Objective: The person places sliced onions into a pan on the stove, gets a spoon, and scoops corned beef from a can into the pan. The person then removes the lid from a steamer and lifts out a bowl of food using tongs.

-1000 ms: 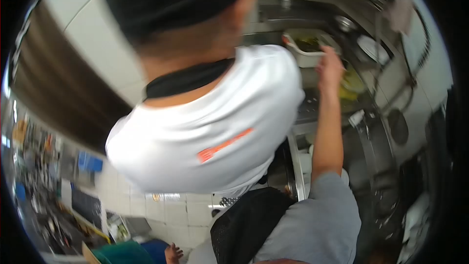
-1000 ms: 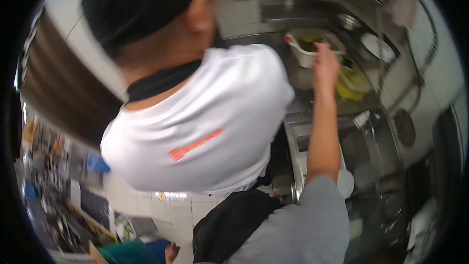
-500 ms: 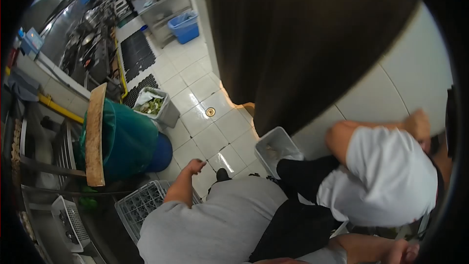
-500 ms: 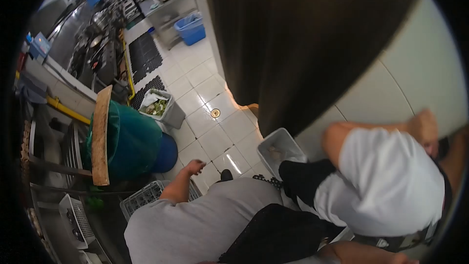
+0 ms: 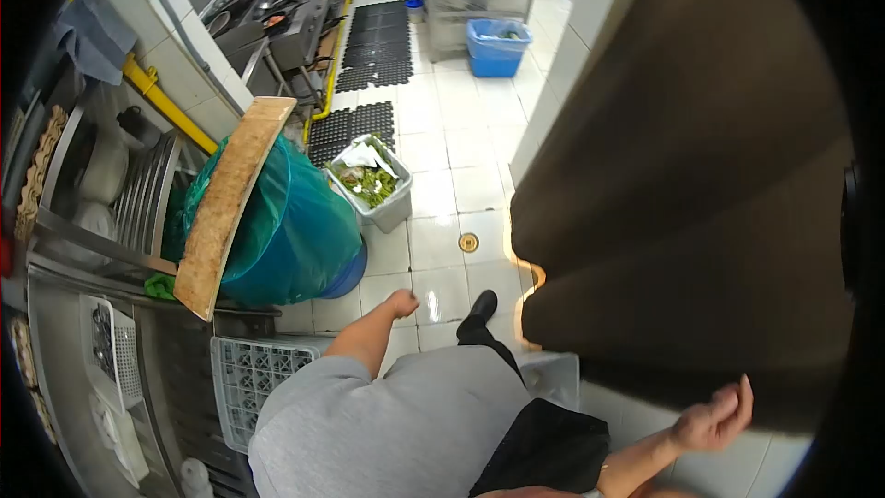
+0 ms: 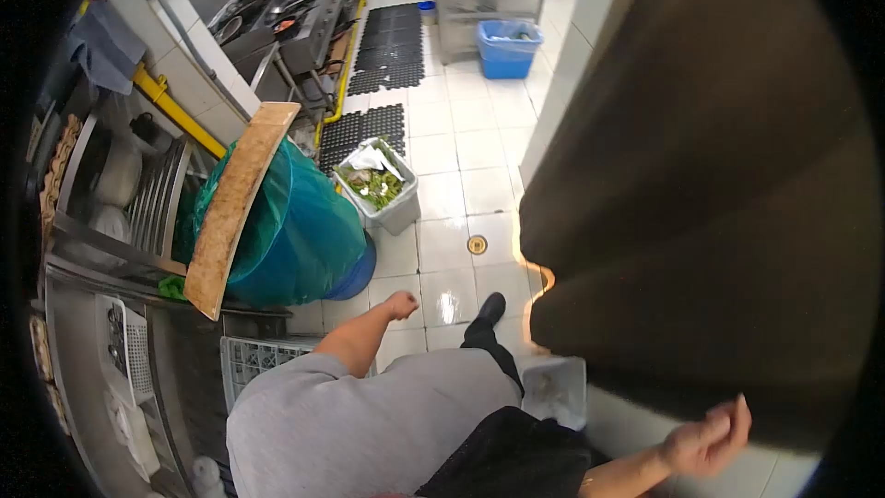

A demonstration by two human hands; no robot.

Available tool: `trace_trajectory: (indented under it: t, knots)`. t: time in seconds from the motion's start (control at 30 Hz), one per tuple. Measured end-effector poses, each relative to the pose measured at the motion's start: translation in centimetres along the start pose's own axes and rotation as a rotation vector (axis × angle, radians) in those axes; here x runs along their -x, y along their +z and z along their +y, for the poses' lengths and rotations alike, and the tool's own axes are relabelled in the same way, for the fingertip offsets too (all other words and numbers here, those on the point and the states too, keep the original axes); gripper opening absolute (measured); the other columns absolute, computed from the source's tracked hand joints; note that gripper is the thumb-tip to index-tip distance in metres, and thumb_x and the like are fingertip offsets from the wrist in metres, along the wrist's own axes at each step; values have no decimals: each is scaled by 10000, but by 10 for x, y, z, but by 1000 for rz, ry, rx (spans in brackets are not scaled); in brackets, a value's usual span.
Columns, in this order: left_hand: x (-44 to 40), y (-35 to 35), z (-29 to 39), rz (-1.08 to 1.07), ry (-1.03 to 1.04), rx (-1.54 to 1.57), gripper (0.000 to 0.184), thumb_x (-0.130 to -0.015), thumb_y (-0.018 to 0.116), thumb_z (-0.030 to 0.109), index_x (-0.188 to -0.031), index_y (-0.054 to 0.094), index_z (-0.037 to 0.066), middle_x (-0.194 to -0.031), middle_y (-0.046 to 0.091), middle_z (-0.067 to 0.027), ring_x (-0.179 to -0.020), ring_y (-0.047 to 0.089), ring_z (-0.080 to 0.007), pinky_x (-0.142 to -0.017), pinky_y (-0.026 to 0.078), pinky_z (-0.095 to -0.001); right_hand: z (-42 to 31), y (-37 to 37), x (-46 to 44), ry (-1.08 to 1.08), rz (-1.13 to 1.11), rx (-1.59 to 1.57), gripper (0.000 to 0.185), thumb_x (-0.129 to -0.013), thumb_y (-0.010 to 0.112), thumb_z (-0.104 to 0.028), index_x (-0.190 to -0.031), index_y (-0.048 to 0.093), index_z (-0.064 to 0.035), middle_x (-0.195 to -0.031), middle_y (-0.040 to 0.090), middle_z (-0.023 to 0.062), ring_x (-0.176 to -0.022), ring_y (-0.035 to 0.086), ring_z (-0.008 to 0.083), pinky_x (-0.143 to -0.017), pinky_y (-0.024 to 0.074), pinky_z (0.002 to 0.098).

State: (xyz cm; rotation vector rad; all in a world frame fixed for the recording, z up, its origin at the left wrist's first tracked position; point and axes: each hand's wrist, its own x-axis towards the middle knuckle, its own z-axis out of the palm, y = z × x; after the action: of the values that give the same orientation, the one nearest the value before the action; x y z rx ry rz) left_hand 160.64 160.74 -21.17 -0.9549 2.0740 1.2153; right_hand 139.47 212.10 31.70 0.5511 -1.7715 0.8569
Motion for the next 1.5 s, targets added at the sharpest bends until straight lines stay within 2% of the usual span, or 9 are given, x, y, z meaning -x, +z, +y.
trace_trajectory:
  t: [0.2, 0.43, 0.8, 0.87, 0.93, 1.0, 1.03, 1.23, 1.5]
  knots:
    - [14, -51, -12, 104, -132, 60, 383, -958, 694, 335, -1110, 792, -3, -741, 730, -139, -605, 683, -265, -590, 562, -419, 75, 283, 51, 621, -855, -101, 266, -1060, 691, -210, -1213, 740, 2, -985, 742, 58, -881, 659, 136, -834, 550, 314]
    - [12, -97, 4, 639, -300, 807, 324, -924, 714, 291, -1070, 801, 14, -929, 785, -165, -713, 734, -289, -686, 602, -424, 32, 529, 182, -313, -2033, -415, 452, -960, 746, -305, -1348, 714, -76, -1266, 701, 221, -1213, 676, 425, -1013, 559, 497]
    - [-42, -84, 34, 340, -492, 416, 438, -941, 691, 451, -748, 819, 79, -678, 755, -104, -684, 767, -263, -718, 612, -430, -10, 799, 251, -252, -2027, -648, 410, -960, 756, -276, -1269, 737, -7, -1008, 778, 208, -926, 758, 382, -862, 600, 462]
    - [-100, -114, 8, 231, -155, -162, 433, -936, 703, 469, -768, 827, 90, -744, 779, -120, -712, 774, -276, -724, 615, -431, 26, 827, 237, -262, -2065, -504, 392, -947, 763, -262, -1236, 750, 3, -981, 786, 215, -929, 763, 380, -867, 601, 451]
    - [-147, -181, 5, 36, 79, -449, 294, -914, 731, 365, -860, 841, 98, -894, 813, -142, -801, 793, -306, -743, 624, -440, 58, 858, 219, 18, -2035, -404, 392, -934, 745, -273, -1192, 763, 22, -1045, 791, 239, -1005, 770, 385, -880, 591, 471]
    - [-213, -267, 9, -16, -492, 305, 221, -873, 728, 254, -928, 839, 72, -972, 816, -159, -875, 796, -324, -746, 625, -450, 69, 882, 206, 302, -1983, -172, 386, -934, 742, -280, -1182, 770, 16, -1057, 795, 236, -1022, 771, 382, -893, 590, 464]
    - [-245, -315, 4, -47, -245, -152, 228, -838, 704, 216, -914, 833, 45, -986, 807, -194, -879, 793, -341, -754, 621, -479, 74, 891, 199, 601, -1865, 24, 381, -934, 739, -286, -1172, 778, 9, -1069, 798, 232, -1039, 772, 380, -907, 590, 457]
    - [-364, -603, 105, 936, -129, 369, 252, -962, 624, 237, -906, 760, 33, -989, 763, -233, -959, 739, -408, -866, 585, -530, 161, 1002, 286, 448, -1914, 39, 372, -926, 751, -306, -1154, 789, -14, -1033, 803, 215, -1012, 773, 365, -901, 587, 453]
    - [-442, -714, 183, 851, -142, 434, 200, -929, 728, 246, -835, 721, 69, -895, 752, -171, -853, 732, -374, -782, 573, -499, 103, 1222, 246, 47, -2189, -190, 339, -931, 746, -297, -1104, 791, -9, -948, 794, 206, -894, 778, 334, -796, 602, 462]
